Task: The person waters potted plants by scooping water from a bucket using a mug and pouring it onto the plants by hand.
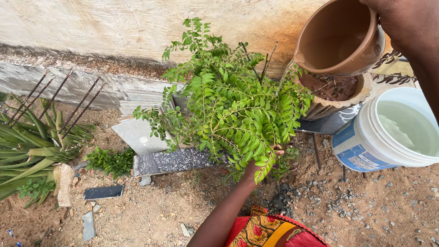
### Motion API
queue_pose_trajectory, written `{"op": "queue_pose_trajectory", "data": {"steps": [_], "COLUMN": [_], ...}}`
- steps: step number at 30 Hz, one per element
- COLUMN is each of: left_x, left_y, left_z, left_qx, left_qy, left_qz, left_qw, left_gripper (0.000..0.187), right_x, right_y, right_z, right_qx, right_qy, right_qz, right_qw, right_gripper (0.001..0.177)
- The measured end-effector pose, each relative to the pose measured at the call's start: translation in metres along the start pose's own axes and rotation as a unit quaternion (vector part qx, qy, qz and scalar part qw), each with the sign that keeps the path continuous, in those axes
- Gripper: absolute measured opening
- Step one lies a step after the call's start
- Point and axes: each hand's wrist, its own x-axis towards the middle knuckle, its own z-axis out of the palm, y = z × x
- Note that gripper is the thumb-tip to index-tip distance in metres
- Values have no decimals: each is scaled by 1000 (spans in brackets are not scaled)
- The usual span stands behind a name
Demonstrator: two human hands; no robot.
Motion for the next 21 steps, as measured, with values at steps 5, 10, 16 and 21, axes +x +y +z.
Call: {"op": "queue_pose_trajectory", "data": {"steps": [5,10,16,21], "left_x": [-4,-6,-9,-12], "left_y": [0,5,5,9], "left_z": [20,39,36,44], "left_qx": [160,75,144,258], "left_qy": [-19,-4,-7,-9], "left_qz": [21,9,12,10], "left_qw": [987,997,989,966], "left_gripper": [33,35,35,35], "right_x": [2,3,1,-1], "right_y": [-13,-24,-28,-20], "right_z": [-3,-6,-7,-5], "right_qx": [-3,-6,-7,-2], "right_qy": [0,3,4,11], "right_qz": [6,11,19,10], "right_qw": [1000,1000,1000,1000], "right_gripper": [13,15,17,17]}}
